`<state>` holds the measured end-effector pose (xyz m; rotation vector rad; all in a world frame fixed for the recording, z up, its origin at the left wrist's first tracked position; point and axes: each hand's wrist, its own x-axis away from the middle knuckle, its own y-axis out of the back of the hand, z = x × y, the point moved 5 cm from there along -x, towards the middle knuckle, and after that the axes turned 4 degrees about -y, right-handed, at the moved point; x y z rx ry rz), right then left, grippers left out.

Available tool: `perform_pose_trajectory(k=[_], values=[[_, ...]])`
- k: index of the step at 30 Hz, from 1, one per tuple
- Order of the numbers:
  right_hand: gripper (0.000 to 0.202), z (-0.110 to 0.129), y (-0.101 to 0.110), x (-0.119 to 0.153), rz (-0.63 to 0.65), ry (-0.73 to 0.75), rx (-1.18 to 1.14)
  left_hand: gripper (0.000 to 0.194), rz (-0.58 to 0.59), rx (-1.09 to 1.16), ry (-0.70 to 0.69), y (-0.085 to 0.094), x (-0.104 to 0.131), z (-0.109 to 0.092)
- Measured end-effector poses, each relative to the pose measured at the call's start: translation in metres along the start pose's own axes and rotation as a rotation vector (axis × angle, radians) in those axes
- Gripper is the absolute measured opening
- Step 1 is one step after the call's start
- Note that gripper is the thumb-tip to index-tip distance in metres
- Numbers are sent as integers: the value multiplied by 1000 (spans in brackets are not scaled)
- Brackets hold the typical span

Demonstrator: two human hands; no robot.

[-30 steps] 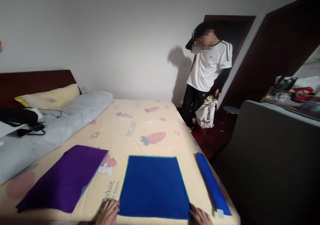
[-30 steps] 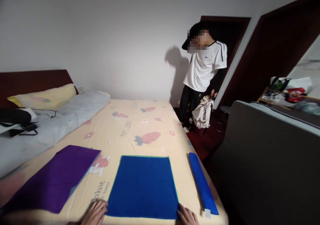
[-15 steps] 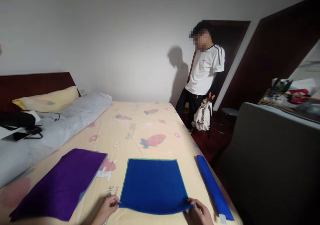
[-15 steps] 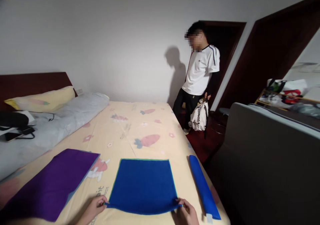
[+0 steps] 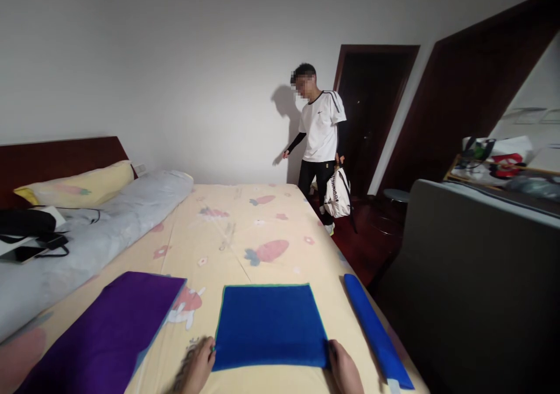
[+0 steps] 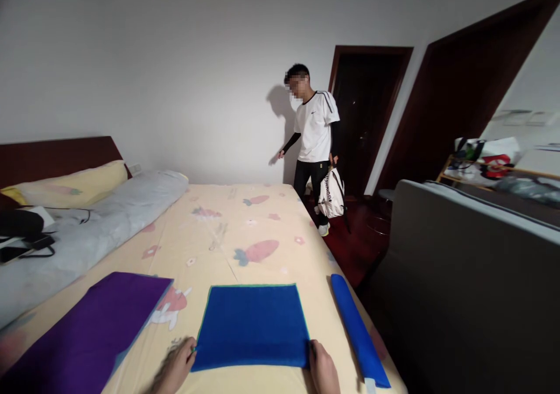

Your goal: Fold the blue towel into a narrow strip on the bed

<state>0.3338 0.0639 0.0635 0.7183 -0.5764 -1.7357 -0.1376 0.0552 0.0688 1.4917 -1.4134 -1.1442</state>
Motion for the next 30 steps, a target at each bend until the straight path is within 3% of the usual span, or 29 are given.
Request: perform_pose_trajectory(k=[2, 4, 6, 9, 10, 12, 14, 17, 20, 24, 28, 30], values=[[34, 3, 2, 3, -97, 67, 152, 41, -70, -128, -4, 0, 5, -8], [40, 17, -6, 11, -198, 131, 240, 57, -171, -219, -28, -5, 10, -30], [46, 45, -33, 24, -212, 267, 231, 70, -216, -228, -141, -23, 13, -67], [53, 91, -95, 51, -60, 583, 234, 79, -149, -140, -423, -65, 17, -122], [57, 97, -112, 59, -28, 647, 263, 78, -121, -126, -474, -76, 19, -131], [64, 91, -127, 66, -5, 684, 336, 75, -76, -131, -503, -87, 23, -127], [66, 62, -117, 65, -6, 617, 405, 69, -47, -164, -468, -81, 29, -102], [64, 5, -75, 57, 13, 416, 480, 62, -22, -215, -376, -51, 39, -56], [62, -22, -41, 50, 103, 334, 488, 59, 20, -247, -355, -25, 44, -36], [63, 4, -30, 45, 145, 346, 455, 64, -6, -274, -388, -12, 41, -55], [60, 48, -43, 49, 245, 433, 391, 63, -35, -267, -500, -17, 41, -87], [57, 52, -48, 52, 295, 478, 385, 62, -33, -267, -511, -21, 43, -89]])
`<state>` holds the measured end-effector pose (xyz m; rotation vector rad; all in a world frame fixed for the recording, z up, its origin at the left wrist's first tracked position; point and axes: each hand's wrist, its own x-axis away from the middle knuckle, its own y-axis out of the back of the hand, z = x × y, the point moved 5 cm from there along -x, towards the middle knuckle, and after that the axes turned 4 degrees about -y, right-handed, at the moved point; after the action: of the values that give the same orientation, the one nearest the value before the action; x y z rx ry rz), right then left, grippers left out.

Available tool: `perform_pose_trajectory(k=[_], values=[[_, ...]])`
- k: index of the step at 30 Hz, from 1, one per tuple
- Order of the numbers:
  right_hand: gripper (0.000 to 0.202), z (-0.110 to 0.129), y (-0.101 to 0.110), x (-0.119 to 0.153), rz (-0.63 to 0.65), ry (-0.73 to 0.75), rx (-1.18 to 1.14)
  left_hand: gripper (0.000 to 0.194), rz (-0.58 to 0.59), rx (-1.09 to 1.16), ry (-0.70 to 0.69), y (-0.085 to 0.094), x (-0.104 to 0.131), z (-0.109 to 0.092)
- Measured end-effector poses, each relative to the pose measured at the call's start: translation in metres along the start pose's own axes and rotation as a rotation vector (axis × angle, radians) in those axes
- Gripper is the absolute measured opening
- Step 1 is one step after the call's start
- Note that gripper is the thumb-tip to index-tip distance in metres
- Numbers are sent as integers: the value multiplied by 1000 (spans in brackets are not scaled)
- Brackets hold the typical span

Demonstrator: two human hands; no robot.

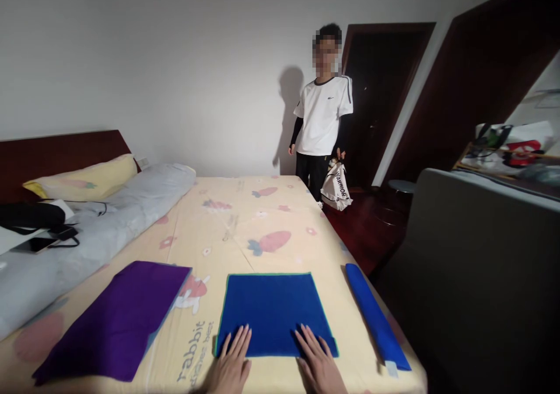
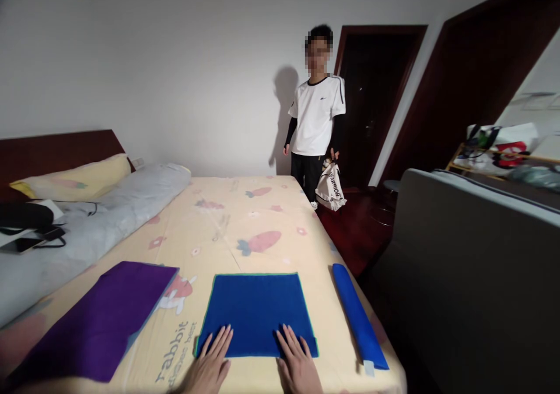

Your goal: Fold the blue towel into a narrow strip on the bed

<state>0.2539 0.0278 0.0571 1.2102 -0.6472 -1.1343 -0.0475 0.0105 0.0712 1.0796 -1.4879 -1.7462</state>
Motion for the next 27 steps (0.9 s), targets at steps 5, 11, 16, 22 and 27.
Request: perform_pose_trajectory(k=[5, 11, 16, 22, 27], values=[[56, -47, -13, 21, -39, 1, 49, 61, 8, -18, 26, -4, 22, 29], [52, -91, -20, 32, -73, -1, 103, 80, -76, -136, -77, 2, 37, 61], [42, -89, -13, 24, -212, -92, 176, 78, -211, -296, -103, 0, 35, 64], [36, -86, 7, 22, -174, -75, 37, 55, -207, -155, -50, 16, 37, 61], [20, -81, 25, 29, -50, -193, -199, 52, -84, 187, 70, 20, 49, 67]])
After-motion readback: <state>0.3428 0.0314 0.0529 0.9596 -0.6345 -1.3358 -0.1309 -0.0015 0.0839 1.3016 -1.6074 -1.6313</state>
